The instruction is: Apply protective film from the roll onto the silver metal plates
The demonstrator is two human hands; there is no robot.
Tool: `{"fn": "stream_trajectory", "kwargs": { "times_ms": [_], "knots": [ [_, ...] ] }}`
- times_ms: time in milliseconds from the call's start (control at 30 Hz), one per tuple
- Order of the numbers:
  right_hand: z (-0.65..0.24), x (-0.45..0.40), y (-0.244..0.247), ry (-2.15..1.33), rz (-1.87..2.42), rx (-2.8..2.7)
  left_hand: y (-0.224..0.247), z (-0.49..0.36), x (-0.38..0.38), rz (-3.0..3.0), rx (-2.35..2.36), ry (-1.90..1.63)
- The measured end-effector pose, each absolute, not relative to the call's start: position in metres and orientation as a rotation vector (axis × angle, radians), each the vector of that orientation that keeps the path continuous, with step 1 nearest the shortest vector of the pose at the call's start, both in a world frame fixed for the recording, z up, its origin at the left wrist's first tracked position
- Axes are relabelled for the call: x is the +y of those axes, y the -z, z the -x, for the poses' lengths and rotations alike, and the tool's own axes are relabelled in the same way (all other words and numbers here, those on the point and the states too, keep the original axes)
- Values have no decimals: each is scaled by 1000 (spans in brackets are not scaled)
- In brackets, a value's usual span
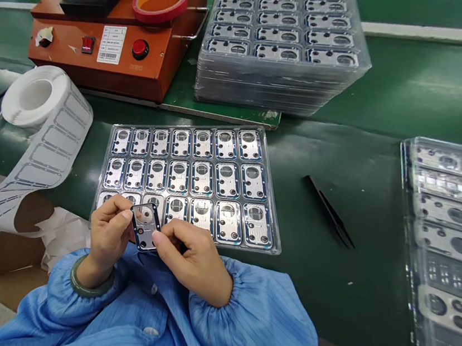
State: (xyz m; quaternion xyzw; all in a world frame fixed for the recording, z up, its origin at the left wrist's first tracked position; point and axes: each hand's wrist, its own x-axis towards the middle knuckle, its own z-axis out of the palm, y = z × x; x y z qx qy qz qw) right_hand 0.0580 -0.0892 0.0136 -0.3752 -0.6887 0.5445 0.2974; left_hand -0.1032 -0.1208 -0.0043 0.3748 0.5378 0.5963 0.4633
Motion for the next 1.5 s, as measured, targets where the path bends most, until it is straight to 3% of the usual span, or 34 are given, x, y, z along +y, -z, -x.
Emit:
{"fn": "stream_trajectory", "kwargs": {
  "times_ms": [900, 1500],
  "knots": [
    [-60, -91, -11, -1509, 1010, -1722, 4, 104, -121, -1007, 1174, -1408],
    [-63, -90, -7, -1469, 1041, -1717, -5, 103, -121, -1372, 1281, -1256]
  ]
}}
